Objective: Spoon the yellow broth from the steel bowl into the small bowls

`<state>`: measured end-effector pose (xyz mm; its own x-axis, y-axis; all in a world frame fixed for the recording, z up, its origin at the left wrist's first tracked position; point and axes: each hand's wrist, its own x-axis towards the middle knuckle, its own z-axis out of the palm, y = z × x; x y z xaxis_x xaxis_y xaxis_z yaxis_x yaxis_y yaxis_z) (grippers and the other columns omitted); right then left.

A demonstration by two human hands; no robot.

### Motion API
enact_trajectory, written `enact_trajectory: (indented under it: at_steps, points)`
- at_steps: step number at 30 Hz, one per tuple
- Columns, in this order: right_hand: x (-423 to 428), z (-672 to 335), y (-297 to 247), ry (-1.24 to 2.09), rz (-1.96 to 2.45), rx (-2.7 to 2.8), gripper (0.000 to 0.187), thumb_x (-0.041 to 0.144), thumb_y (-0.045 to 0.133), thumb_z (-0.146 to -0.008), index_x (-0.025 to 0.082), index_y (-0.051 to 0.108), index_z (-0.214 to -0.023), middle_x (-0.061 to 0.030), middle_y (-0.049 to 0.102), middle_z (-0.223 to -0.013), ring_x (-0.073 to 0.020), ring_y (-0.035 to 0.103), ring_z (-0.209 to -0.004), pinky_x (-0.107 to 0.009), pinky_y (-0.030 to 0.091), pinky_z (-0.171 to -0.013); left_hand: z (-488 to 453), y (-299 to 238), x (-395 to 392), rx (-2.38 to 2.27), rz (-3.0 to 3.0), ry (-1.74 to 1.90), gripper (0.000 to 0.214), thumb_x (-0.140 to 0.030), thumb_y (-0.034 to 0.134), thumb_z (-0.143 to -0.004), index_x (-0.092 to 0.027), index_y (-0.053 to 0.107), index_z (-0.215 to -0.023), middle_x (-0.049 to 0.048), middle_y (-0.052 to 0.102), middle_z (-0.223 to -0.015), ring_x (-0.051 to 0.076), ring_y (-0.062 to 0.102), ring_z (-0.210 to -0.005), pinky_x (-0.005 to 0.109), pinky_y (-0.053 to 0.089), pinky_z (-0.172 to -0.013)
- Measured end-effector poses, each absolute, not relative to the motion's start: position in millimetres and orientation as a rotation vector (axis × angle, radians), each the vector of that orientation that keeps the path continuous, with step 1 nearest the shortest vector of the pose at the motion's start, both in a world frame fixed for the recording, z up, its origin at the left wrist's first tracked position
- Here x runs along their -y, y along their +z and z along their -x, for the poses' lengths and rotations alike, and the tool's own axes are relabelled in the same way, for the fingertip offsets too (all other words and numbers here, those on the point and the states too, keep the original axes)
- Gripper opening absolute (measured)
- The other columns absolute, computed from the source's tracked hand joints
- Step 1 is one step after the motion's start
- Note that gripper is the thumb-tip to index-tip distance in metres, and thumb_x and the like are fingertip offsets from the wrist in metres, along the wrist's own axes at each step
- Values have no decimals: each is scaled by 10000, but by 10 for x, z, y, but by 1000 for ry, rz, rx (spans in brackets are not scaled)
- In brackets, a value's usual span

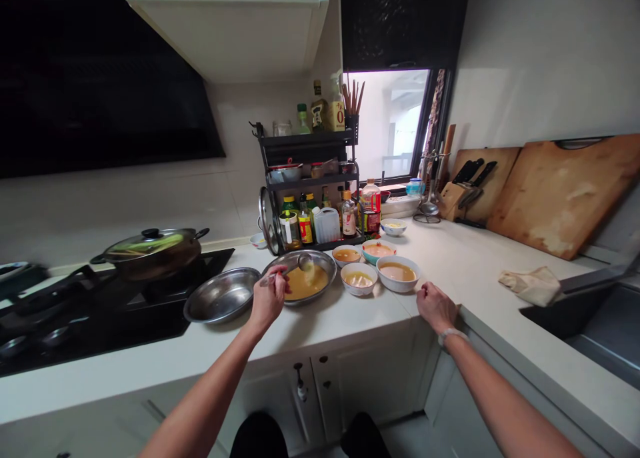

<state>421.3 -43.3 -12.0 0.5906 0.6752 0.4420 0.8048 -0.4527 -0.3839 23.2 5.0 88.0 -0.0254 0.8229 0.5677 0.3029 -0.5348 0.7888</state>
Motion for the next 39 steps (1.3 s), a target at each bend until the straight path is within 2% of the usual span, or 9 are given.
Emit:
enact_trajectory:
  at_steps: [4,6,11,14,18,26,31,39]
  points:
    - [437,-4208,-109,-292,2262,1174,199,225,449,-888,172,640,-880,-67,672,-905,-151,520,-683,-279,220,-553,-145,773,-17,-1077,-2176,1507,227,-237,508,-800,-191,628,-987,56,672,-851,156,652,-638,266,529,-644]
    - [440,-4207,-110,-290,2266,1172,202,229,440,-891,172,633,-880,-70,674,-920,-156,523,-693,-282,217,-555,-150,768,-3,-1040,-2243,1501,219,-237,515,-798,-199,628,-982,59,670,-884,163,656,-708,280,529,-712]
    - [424,-4230,-158,-296,2266,1161,203,246,436,-892,180,627,-875,-63,669,-913,-158,520,-693,-281,202,-548,-364,859,24,-1101,-1753,1684,229,-264,464,-829,-167,611,-975,35,648,-688,177,655,-618,267,534,-583]
    - [402,-4255,-197,-338,2248,1171,202,241,439,-891,175,629,-872,-61,662,-880,-155,512,-687,-279,191,-546,-576,908,34,-968,-1483,1726,240,-309,434,-848,-154,589,-946,34,658,-682,166,635,-541,284,543,-535]
    - [395,-4256,-198,-342,2253,1168,202,224,447,-885,174,642,-865,-61,656,-853,-150,503,-673,-280,188,-546,-866,876,77,-902,-1561,1619,220,-296,443,-847,-157,589,-935,21,640,-615,156,615,-493,270,536,-507]
    - [436,-4206,-116,-296,2270,1175,212,217,437,-892,178,645,-890,-60,659,-893,-153,518,-682,-275,216,-557,-1247,653,120,-898,-1862,1356,177,-249,485,-821,-160,611,-908,5,604,-617,117,576,-450,214,484,-454]
    - [448,-4190,-96,-292,2278,1166,205,224,443,-893,177,642,-880,-61,664,-885,-155,523,-688,-280,210,-556,-1291,605,-30,-911,-1552,1358,148,-246,473,-806,-151,576,-853,-2,596,-579,134,579,-429,245,505,-434]
    - [447,-4196,-100,-271,2282,1160,220,233,452,-884,189,666,-910,-63,654,-907,-150,515,-679,-277,218,-554,-1241,735,-123,-973,-1104,1429,149,-133,432,-781,-119,572,-827,-9,585,-508,122,568,-425,243,517,-453]
